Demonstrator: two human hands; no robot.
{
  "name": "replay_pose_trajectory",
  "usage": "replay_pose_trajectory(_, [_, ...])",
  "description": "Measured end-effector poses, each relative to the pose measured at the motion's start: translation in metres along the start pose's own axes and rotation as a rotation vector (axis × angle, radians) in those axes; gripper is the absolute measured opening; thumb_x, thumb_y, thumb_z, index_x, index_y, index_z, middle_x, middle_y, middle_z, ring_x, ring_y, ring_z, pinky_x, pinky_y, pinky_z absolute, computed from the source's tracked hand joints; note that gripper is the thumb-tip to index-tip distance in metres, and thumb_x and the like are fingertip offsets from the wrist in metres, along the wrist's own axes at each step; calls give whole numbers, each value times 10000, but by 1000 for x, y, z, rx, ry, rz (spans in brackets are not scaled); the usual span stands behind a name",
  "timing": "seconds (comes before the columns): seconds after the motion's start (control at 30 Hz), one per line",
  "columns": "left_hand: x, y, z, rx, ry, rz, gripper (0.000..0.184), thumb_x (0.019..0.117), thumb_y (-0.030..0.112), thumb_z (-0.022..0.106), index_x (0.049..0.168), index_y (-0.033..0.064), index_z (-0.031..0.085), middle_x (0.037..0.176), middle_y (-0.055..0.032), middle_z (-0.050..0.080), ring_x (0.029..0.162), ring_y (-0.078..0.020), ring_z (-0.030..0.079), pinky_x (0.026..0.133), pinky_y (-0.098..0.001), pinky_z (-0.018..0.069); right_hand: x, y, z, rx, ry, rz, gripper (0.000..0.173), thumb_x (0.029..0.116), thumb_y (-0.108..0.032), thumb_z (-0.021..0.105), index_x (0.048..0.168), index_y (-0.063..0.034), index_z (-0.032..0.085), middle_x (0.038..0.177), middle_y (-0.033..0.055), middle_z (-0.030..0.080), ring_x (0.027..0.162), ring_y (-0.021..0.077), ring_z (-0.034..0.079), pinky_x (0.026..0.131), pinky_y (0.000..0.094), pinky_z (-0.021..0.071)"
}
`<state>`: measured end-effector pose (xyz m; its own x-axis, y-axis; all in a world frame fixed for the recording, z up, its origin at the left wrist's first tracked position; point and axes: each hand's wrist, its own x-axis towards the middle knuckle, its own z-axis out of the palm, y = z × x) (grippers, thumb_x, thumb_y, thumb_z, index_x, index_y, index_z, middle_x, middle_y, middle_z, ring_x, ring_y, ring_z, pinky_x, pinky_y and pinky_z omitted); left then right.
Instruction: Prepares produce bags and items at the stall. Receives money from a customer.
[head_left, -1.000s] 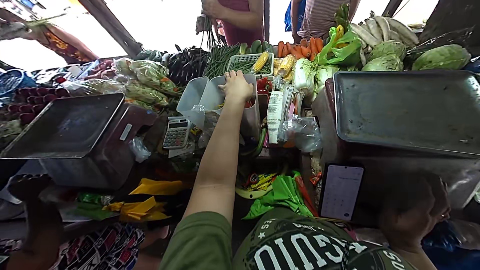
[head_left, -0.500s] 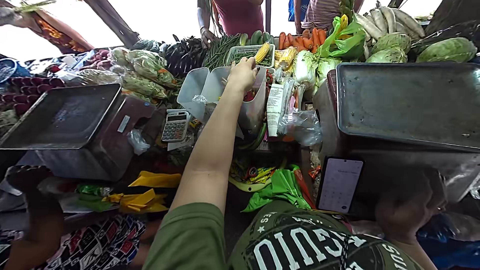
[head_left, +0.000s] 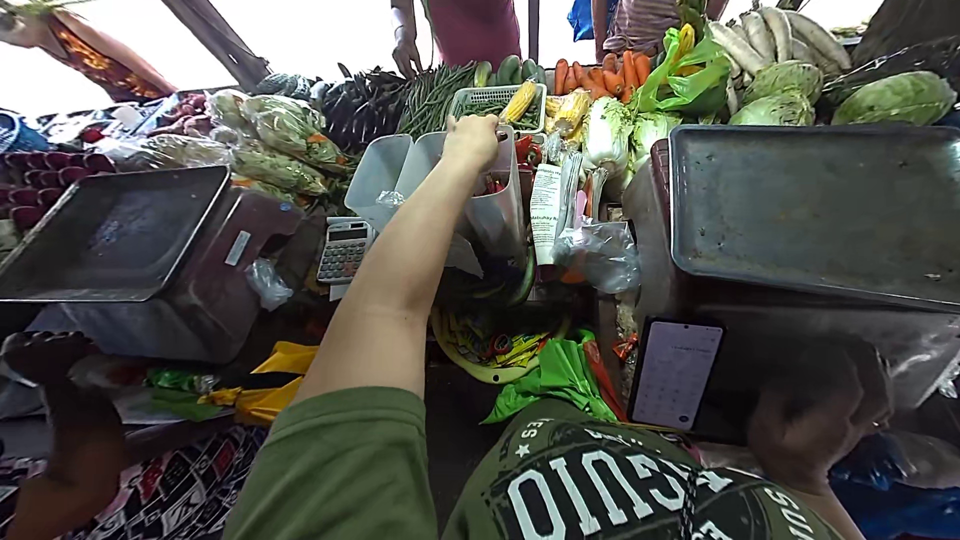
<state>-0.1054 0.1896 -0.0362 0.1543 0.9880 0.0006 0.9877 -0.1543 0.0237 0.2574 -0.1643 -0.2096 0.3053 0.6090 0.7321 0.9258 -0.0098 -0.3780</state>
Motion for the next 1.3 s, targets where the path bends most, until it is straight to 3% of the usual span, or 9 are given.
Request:
replay_pose_trajectory(0.1, [-10, 10, -4, 16, 7, -108, 366, 1084, 264, 451, 1325, 57, 634, 1313, -219, 659, 1323, -388, 565, 1191, -652, 239, -1, 0, -1, 3, -20, -12, 604, 980, -378, 472, 1419, 35, 506, 1462, 352, 473, 1434, 472, 391, 1209, 534, 234])
replay_pose_trajectory(0.23, [-9, 10, -2, 113, 48, -14, 314, 1057, 144, 479, 1295, 57, 663, 1250, -217, 692, 1284, -397, 594, 1221, -682, 136, 1, 0, -2, 4, -16, -10, 593, 975, -363, 480, 1413, 36, 516, 1459, 353, 478, 1429, 477, 396, 1205, 534, 245])
replay_pose_trajectory(0.63, [-12, 32, -7, 271, 48, -92, 244, 982, 61, 587, 1182, -20, 700, 1171, -201, 715, 1225, -390, 615, 1221, -677, 113, 1, 3, 0, 15, -6, -12, 589, 959, -347, 513, 1413, 29, 520, 1466, 356, 469, 1433, 484, 387, 1202, 541, 250])
replay_pose_trajectory(0.7, [-12, 31, -12, 215, 2, -70, 275, 1004, 107, 587, 1222, -31, 682, 1233, -225, 691, 1264, -403, 595, 1209, -686, 159, 1, 1, 0, 11, -3, -2, 583, 965, -354, 512, 1402, 32, 530, 1461, 355, 476, 1431, 476, 394, 1203, 533, 250])
replay_pose_trajectory(0.83, [1, 4, -25, 19, -170, 85, 421, 1095, 330, 477, 1253, -21, 645, 1344, -278, 605, 1334, -452, 533, 1078, -688, 397, 1, 0, -2, 24, -1, 1, 593, 967, -362, 504, 1402, 40, 534, 1468, 349, 475, 1436, 473, 391, 1207, 522, 247])
replay_pose_trajectory(0.97, [-11, -16, -37, 0, -91, -100, 442, 1086, 324, 456, 1351, 19, 637, 1530, -259, 464, 1486, -461, 337, 1135, -733, 280, 1, 2, -1, 31, 1, 0, 593, 960, -364, 512, 1398, 35, 534, 1466, 354, 471, 1438, 468, 391, 1211, 499, 247])
replay_pose_trajectory(1.1, [-38, -20, -46, -53, -121, -353, 475, 1086, 322, 427, 1310, -51, 617, 1450, -325, 511, 1410, -497, 434, 1083, -729, 342, 0, 2, -4, 14, -16, 3, 611, 964, -392, 511, 1404, 31, 528, 1476, 347, 463, 1441, 473, 383, 1214, 505, 241])
replay_pose_trajectory(1.17, [-36, -33, -32, -155, -114, -318, 508, 1107, 361, 368, 1475, 49, 526, 1549, -308, 411, 1432, -508, 397, 1112, -711, 340, 0, 4, -3, 6, -14, 11, 614, 960, -398, 506, 1405, 24, 531, 1479, 346, 464, 1447, 470, 380, 1216, 508, 238])
replay_pose_trajectory(1.3, [-31, -55, -8, -237, -8, -135, 421, 1049, 126, 473, 1464, 129, 546, 1534, -262, 429, 1326, -472, 525, 1069, -651, 437, 0, 4, -2, 1, -20, 16, 611, 959, -386, 507, 1404, 32, 534, 1476, 354, 463, 1447, 486, 373, 1215, 517, 236])
